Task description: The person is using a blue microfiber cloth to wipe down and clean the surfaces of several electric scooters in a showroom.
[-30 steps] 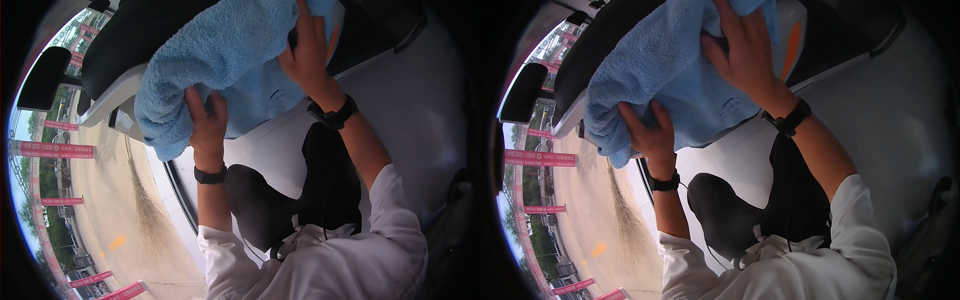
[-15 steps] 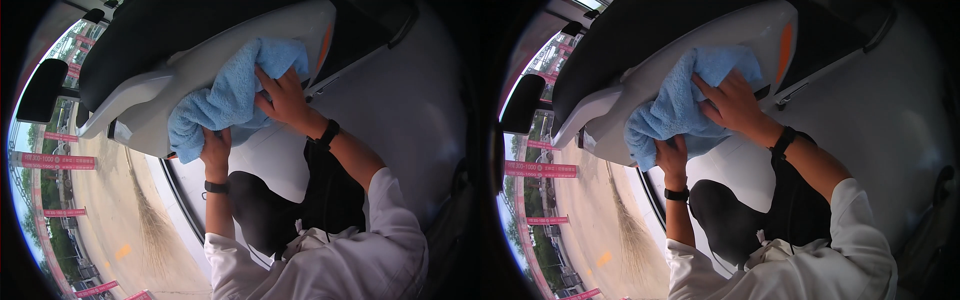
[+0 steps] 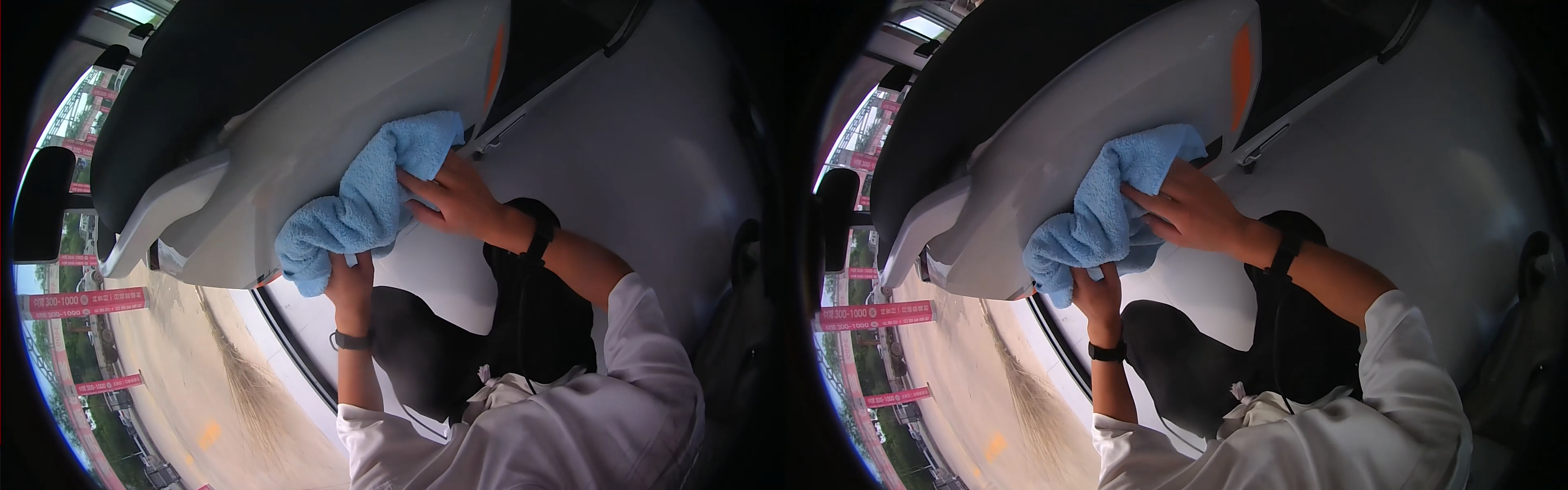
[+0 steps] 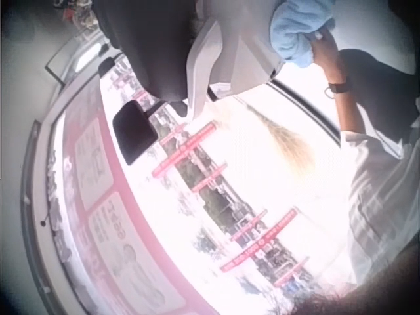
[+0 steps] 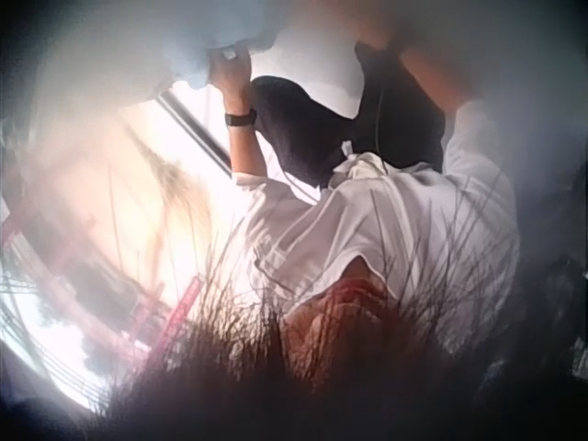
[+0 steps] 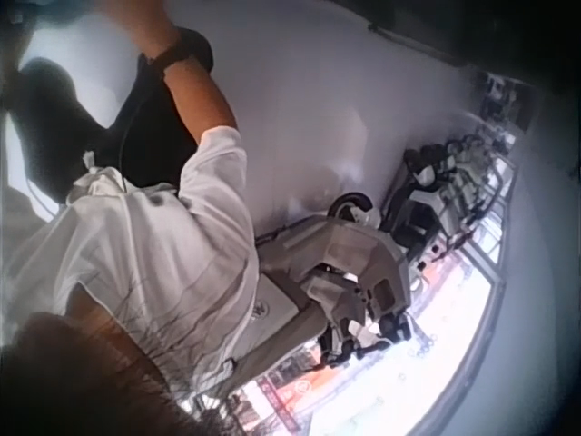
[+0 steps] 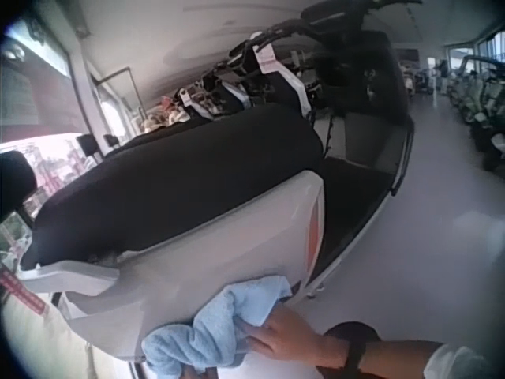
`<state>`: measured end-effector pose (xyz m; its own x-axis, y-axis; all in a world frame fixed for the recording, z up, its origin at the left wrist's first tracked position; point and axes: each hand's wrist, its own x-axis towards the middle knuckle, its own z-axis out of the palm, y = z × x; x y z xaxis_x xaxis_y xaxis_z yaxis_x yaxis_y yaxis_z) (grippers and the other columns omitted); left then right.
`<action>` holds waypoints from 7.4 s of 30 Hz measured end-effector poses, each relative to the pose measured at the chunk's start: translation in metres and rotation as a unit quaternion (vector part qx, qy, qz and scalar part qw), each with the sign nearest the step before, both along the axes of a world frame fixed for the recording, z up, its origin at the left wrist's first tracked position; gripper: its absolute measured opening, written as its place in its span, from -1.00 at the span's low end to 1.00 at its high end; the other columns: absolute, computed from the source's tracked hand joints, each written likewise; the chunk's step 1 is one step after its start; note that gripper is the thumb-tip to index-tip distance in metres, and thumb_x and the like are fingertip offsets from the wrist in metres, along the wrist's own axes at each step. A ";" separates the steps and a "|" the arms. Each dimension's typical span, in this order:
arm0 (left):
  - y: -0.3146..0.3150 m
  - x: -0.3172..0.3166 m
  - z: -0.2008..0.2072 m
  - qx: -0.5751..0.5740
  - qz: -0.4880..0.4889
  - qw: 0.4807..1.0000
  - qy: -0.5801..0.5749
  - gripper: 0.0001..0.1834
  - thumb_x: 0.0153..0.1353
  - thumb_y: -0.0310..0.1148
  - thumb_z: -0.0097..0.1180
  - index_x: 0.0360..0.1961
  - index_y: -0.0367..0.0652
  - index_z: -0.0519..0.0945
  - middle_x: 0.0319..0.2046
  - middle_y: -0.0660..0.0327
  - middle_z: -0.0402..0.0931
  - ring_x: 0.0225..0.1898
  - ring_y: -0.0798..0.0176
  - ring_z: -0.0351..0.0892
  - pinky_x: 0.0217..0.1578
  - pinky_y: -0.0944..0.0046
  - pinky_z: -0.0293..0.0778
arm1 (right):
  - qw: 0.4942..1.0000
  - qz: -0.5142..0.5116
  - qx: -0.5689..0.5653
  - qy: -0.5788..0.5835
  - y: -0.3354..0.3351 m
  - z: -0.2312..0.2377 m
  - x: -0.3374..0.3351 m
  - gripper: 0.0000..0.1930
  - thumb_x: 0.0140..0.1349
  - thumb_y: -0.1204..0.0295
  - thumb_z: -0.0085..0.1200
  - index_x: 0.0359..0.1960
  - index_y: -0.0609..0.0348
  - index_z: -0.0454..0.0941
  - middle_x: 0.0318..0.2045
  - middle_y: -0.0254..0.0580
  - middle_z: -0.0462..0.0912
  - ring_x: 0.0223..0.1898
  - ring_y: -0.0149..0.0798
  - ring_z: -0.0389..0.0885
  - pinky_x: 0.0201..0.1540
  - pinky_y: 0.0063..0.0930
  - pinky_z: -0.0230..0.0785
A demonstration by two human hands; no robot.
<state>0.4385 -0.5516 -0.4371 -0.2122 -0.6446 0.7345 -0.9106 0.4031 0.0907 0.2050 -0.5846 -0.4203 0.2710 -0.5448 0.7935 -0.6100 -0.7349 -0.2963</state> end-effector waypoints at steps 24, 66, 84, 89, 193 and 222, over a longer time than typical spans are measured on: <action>0.167 -0.034 0.332 0.463 -0.068 0.856 0.218 -0.64 0.19 -0.61 -0.02 0.04 -0.31 0.50 -0.04 -0.05 0.53 0.03 -0.06 0.52 0.07 0.10 0.39 | 0.844 -0.095 0.502 -0.165 0.239 0.319 -0.094 -0.65 -0.02 0.47 0.28 -0.12 0.06 0.61 -0.34 -0.18 0.62 -0.30 -0.12 0.62 -0.21 -0.29 0.48; 0.486 -0.542 0.478 0.678 -0.670 0.231 -0.196 -0.72 0.35 -0.45 -0.14 0.02 -0.35 0.45 -0.07 0.05 0.50 -0.05 0.19 0.54 -0.04 0.23 0.53 | 0.276 -0.637 0.154 -0.703 0.823 0.504 -0.060 -0.67 0.41 0.30 -0.16 0.04 0.22 0.50 -0.22 -0.12 0.68 -0.19 -0.27 0.66 -0.13 -0.44 0.48; 0.727 -0.694 0.284 0.233 -0.867 0.272 -0.346 -0.20 0.18 -0.19 0.15 0.36 -0.24 0.09 0.19 -0.18 0.26 0.24 -0.25 0.17 0.34 -0.13 -0.03 | 0.005 -0.896 0.276 -0.347 0.840 0.298 -0.281 -0.27 0.22 0.12 0.00 0.36 0.18 0.10 0.18 0.22 0.33 0.27 0.16 0.21 0.41 -0.03 -0.18; 0.709 -0.749 0.283 0.322 -0.814 0.358 -0.324 -0.24 0.22 -0.24 0.11 0.36 -0.28 0.09 0.21 -0.26 0.21 0.23 -0.29 0.19 0.27 -0.11 0.07 | 0.078 -0.898 0.253 -0.351 0.832 0.280 -0.366 -0.28 0.24 0.09 -0.03 0.36 0.17 0.11 0.16 0.19 0.35 0.28 0.13 0.21 0.42 -0.04 -0.18; 0.654 -0.703 0.230 0.404 -0.812 0.321 -0.272 -0.29 0.20 -0.44 -0.07 0.36 -0.37 0.02 0.24 -0.36 0.08 0.26 -0.40 0.09 0.24 -0.15 0.04 | 0.209 -0.869 0.321 -0.312 0.790 0.261 -0.364 -0.30 0.14 0.28 0.15 0.33 0.02 0.18 0.22 -0.03 0.34 0.32 -0.01 0.21 0.41 0.01 -0.11; 0.748 -0.397 0.409 0.358 -0.873 -0.022 -0.332 -0.46 0.17 -0.56 0.10 0.21 -0.33 0.36 0.03 -0.27 0.40 0.00 -0.34 0.43 -0.02 -0.02 0.40 | 0.067 -0.892 -0.037 -0.445 0.825 0.452 0.002 -0.39 0.04 0.67 0.03 0.21 0.04 0.37 -0.01 0.12 0.48 -0.18 0.17 0.58 -0.14 -0.18 0.51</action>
<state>0.0415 0.1959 -0.0284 -0.1126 0.9811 0.1576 0.5101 -0.0790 0.8565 0.2073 0.2406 0.0321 -0.3452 0.9351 0.0803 0.4896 0.2524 -0.8346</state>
